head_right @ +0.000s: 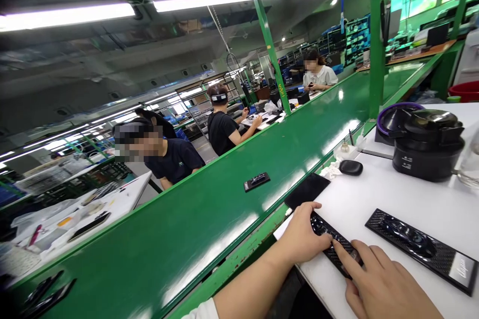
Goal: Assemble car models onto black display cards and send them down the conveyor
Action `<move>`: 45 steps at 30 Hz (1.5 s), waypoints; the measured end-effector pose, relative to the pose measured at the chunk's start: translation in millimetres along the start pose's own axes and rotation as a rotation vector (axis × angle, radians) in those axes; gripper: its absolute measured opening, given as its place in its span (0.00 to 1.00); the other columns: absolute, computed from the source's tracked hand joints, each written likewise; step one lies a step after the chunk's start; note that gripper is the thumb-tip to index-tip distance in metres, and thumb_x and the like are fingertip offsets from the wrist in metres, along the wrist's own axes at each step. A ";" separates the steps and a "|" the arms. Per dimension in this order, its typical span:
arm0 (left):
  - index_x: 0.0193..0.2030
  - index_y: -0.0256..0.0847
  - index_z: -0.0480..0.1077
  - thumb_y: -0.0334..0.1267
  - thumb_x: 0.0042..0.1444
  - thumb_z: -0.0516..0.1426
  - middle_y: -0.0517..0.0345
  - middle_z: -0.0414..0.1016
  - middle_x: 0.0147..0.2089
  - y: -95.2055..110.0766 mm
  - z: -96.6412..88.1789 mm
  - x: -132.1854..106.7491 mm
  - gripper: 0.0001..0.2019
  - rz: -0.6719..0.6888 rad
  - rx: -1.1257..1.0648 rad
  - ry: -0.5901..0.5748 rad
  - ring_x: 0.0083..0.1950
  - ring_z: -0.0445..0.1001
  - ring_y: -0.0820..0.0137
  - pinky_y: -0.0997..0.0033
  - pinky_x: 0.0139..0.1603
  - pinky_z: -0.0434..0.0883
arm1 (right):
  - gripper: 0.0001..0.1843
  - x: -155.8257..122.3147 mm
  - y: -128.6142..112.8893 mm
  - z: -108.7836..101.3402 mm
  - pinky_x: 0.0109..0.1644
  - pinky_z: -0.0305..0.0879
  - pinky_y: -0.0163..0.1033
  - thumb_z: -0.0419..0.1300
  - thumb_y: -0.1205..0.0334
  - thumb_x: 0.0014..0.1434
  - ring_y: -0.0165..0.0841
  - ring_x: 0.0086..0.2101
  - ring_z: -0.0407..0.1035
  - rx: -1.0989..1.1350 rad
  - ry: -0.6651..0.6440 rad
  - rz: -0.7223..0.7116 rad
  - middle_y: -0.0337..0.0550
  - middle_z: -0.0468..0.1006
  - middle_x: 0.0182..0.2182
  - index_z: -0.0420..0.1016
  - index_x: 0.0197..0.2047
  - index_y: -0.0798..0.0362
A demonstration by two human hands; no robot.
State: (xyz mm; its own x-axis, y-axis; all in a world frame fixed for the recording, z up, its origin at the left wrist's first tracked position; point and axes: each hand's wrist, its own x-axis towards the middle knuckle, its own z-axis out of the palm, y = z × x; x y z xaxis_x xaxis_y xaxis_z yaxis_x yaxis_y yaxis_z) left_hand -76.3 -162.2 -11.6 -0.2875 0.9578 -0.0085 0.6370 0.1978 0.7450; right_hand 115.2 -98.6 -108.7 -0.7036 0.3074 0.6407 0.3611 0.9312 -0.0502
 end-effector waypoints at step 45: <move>0.64 0.39 0.61 0.41 0.51 0.60 0.46 0.65 0.65 -7.1 -6.8 29.9 0.32 0.019 -0.010 -0.040 0.68 0.62 0.55 0.51 0.70 0.57 | 0.28 51.5 -24.7 -74.8 0.48 0.62 0.49 0.57 0.63 0.62 0.45 0.46 0.62 0.099 -0.415 0.258 0.51 0.69 0.48 0.63 0.66 0.51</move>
State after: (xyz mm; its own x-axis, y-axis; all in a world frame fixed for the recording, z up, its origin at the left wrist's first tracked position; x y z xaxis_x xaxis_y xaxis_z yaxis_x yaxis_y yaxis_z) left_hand -94.3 -136.4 -12.6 -0.2464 0.9690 -0.0205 0.6348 0.1774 0.7520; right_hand 115.8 -120.4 -17.2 -0.7902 0.5639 0.2400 0.5099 0.8222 -0.2529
